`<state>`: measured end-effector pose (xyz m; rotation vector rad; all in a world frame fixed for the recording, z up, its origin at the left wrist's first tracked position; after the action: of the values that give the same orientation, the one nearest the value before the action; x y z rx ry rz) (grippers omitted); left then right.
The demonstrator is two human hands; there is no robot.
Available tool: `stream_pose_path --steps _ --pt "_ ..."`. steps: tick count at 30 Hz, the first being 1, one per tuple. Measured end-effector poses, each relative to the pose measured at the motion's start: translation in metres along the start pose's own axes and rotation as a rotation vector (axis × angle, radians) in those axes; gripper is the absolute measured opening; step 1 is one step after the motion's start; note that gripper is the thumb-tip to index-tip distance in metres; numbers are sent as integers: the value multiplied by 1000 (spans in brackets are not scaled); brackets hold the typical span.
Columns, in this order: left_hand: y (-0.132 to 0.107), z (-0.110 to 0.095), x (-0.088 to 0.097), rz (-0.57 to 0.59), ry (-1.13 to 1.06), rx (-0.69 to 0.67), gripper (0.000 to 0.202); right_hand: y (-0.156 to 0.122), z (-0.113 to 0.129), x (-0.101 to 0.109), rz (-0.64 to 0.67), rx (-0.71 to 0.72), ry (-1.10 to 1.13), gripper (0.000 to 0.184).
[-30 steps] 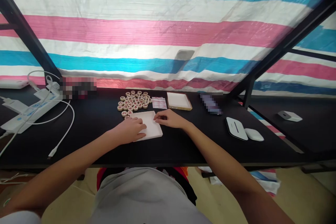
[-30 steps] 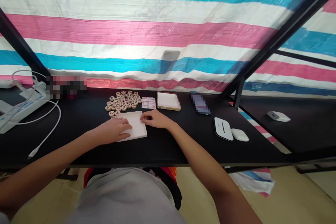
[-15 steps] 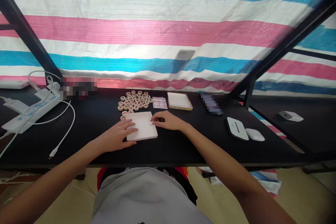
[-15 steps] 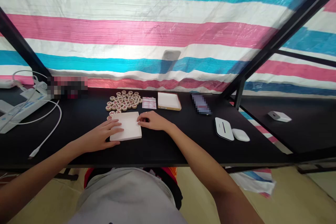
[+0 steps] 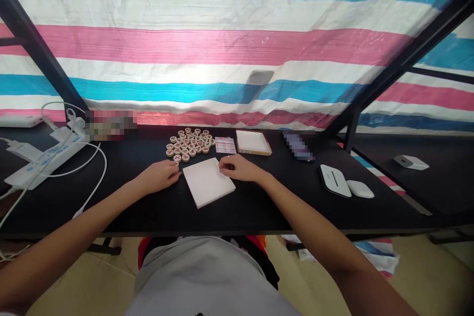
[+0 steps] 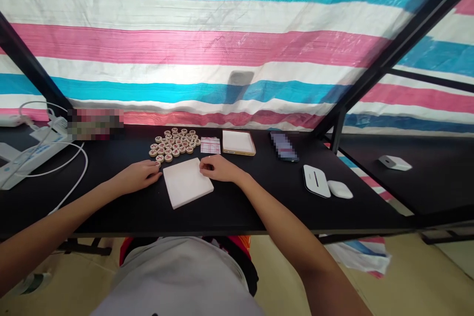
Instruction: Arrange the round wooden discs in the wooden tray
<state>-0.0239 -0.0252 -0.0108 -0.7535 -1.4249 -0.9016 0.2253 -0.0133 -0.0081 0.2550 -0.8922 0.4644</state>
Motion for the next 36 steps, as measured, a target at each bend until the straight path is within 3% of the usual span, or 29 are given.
stream_pose_path --steps 4,10,13,17,22,29,36 --pt "19 12 0 18 -49 20 29 1 -3 1 -9 -17 22 12" --pt "37 33 10 150 -270 111 27 4 -10 3 -42 -54 31 16" --pt "39 35 12 124 -289 153 26 4 -11 5 -69 -59 11 19" --pt "35 29 10 8 -240 132 28 3 -12 6 -83 -65 -4 23" --pt "28 30 8 8 -198 130 32 4 -14 7 -108 -76 -43 27" --pt "8 64 24 -76 -104 284 34 5 -19 8 -149 -114 -60 29" --pt "-7 89 11 -20 -191 360 38 4 -15 9 -120 -99 -49 25"
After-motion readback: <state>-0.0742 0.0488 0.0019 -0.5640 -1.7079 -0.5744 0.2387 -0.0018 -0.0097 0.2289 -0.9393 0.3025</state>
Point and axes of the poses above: each hand's wrist, its own y-axis towards the middle knuckle, its own x-axis out of the back of the hand, z = x × y, the point moved 4 cm from there along y, towards the middle knuckle, and after that the axes turned 14 degrees about -x, right-handed, at the moved point
